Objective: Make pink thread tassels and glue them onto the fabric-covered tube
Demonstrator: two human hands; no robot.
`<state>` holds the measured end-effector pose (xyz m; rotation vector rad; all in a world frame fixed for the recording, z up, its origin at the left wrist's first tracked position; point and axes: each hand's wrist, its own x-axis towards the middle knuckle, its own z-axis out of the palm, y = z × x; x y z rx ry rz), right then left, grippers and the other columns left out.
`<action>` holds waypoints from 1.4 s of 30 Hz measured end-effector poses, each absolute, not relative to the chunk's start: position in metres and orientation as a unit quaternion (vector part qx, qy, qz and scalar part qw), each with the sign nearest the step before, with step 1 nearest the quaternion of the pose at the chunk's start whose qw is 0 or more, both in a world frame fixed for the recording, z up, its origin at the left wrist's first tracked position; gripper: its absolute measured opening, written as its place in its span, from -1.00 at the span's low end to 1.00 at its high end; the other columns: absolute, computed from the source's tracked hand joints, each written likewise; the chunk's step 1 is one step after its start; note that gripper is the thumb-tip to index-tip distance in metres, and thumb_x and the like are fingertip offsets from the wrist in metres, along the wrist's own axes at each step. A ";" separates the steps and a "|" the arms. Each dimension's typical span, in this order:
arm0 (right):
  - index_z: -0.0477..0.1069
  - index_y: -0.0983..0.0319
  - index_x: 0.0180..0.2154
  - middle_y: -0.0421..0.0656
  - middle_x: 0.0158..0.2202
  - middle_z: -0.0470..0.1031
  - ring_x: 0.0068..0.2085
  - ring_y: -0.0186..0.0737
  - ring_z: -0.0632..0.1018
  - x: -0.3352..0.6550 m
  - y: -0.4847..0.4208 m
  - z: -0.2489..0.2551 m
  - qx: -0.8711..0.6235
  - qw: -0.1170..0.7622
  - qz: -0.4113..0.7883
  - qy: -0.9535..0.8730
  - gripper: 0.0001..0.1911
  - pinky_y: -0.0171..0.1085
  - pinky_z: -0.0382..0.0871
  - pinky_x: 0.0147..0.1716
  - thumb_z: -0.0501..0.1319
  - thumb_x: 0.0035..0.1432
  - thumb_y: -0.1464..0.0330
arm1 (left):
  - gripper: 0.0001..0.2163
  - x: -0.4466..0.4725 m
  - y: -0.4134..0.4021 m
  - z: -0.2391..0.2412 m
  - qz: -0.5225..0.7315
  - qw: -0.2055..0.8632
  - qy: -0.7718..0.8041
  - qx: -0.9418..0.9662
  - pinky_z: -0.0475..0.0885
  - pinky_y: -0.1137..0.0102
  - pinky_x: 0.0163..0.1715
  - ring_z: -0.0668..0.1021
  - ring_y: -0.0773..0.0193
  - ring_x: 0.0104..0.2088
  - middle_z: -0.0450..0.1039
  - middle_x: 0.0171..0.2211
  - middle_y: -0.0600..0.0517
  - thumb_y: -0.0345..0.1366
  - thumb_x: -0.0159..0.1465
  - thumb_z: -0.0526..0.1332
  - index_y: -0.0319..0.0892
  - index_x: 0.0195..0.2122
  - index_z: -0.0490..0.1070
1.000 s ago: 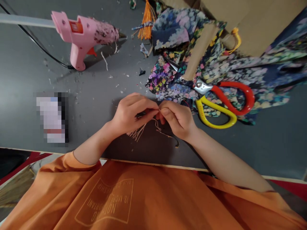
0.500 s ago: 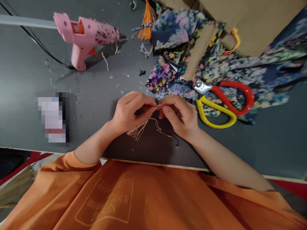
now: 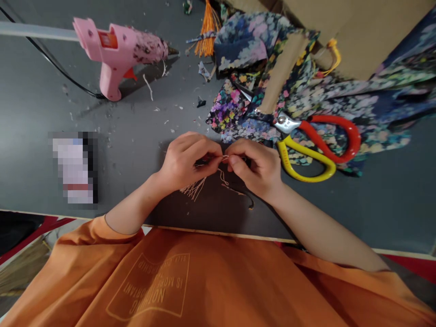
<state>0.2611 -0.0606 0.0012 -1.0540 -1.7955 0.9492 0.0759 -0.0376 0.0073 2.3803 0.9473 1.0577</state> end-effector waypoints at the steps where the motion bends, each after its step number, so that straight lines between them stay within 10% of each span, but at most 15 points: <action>1: 0.31 0.21 -0.42 -0.26 -0.55 0.38 -0.53 -0.42 0.39 0.261 -0.061 0.001 -0.419 0.412 0.380 -0.715 -0.83 -0.37 0.24 -0.53 0.12 0.25 0.43 | -0.92 0.076 -0.038 0.007 0.371 0.186 0.335 0.846 0.44 0.48 -0.37 0.48 0.45 -0.49 0.43 -0.54 0.16 -0.42 0.23 0.24 -0.16 -0.36 0.34; 16: 0.30 0.21 -0.42 -0.27 -0.57 0.35 -0.53 -0.43 0.39 0.261 -0.060 0.003 -0.406 0.400 0.379 -0.729 -0.79 -0.39 0.24 -0.52 0.08 0.31 0.41 | -0.81 0.073 -0.037 0.005 0.387 0.184 0.302 0.852 0.53 0.47 -0.27 0.61 0.40 -0.34 0.58 -0.36 0.08 -0.40 0.24 0.27 -0.16 -0.11 0.44; 42: 0.40 0.24 -0.38 -0.19 -0.48 0.49 -0.42 -0.39 0.52 0.262 -0.060 0.000 -0.411 0.432 0.374 -0.710 -0.82 -0.38 0.36 -0.43 0.10 0.29 0.41 | -0.90 0.073 -0.037 0.007 0.372 0.250 0.342 0.826 0.43 0.41 -0.38 0.47 0.39 -0.48 0.41 -0.52 0.13 -0.44 0.19 0.22 -0.11 -0.34 0.32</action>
